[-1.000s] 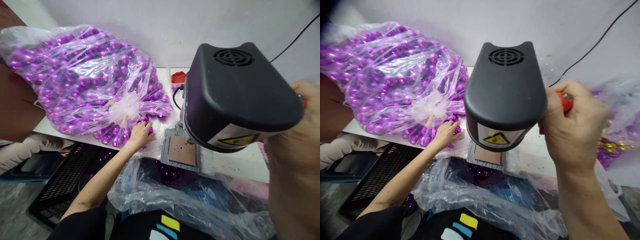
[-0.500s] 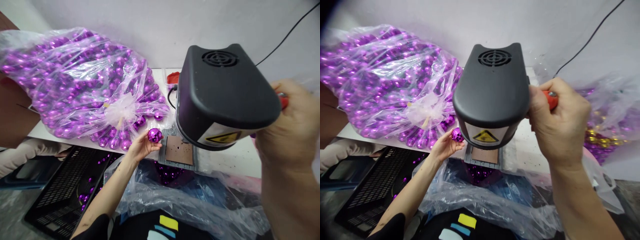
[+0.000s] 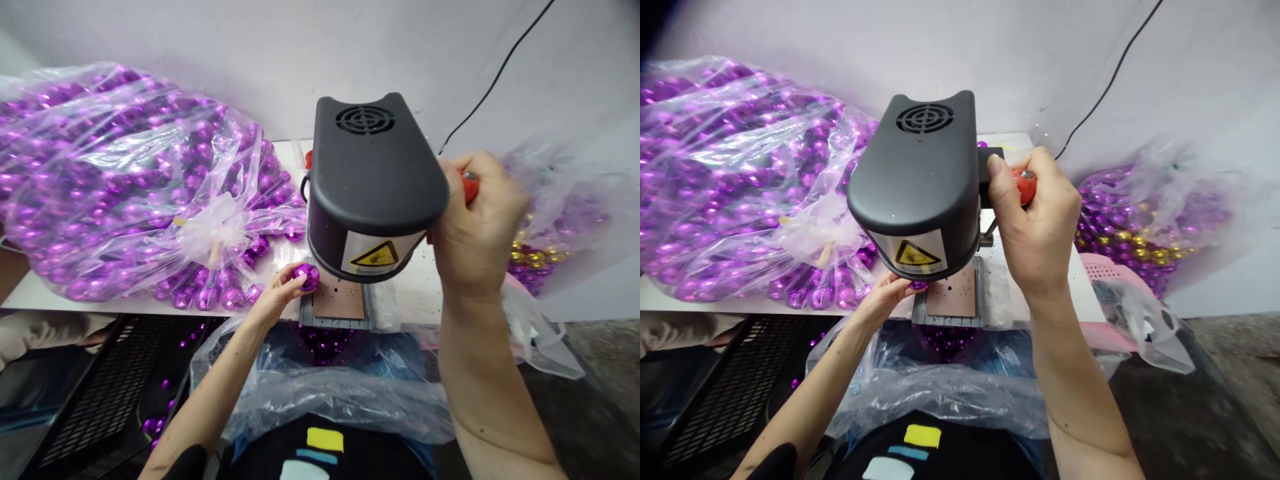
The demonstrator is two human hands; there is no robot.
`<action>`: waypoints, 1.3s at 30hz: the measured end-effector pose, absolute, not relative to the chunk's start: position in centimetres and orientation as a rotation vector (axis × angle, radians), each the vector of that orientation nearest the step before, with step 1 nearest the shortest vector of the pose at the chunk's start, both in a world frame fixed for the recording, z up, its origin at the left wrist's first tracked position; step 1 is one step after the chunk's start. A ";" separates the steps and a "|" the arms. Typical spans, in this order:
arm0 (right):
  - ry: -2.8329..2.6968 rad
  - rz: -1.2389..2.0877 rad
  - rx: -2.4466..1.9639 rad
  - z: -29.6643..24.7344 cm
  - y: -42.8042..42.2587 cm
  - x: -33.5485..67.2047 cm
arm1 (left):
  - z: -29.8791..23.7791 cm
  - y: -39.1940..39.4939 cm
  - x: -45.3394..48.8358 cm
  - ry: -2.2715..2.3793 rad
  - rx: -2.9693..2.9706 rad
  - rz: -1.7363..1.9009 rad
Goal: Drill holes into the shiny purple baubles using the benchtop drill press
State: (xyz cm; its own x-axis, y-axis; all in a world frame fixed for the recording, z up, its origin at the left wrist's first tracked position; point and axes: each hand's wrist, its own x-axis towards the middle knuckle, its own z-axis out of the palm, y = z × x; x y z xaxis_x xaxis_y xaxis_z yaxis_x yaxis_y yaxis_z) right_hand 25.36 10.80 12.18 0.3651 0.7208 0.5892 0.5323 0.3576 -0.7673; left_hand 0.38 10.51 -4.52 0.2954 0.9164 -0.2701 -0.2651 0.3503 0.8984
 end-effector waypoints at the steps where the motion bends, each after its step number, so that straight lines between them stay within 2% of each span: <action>1: -1.297 0.176 -1.297 12.2 10.8 25.4 | -4.7 10.4 0.6 0.962 0.932 0.946; 14: -1.343 0.001 -1.321 12.3 10.9 25.4 | -5.5 9.0 3.5 1.092 1.325 0.984; 29: -1.315 0.019 -1.335 12.3 10.8 25.5 | -7.4 8.7 5.7 1.074 1.767 0.948; 39: -1.356 -0.009 -1.319 11.9 10.8 26.0 | -8.0 8.6 5.8 1.031 1.674 0.854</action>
State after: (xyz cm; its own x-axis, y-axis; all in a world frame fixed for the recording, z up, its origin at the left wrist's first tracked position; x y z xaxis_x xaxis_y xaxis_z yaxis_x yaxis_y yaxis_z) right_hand 25.97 10.75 11.85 0.3239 0.6531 0.6845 0.6622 0.3602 -0.6571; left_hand 5.78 8.59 -7.96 0.3981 0.9142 0.0756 0.2445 -0.1851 0.9518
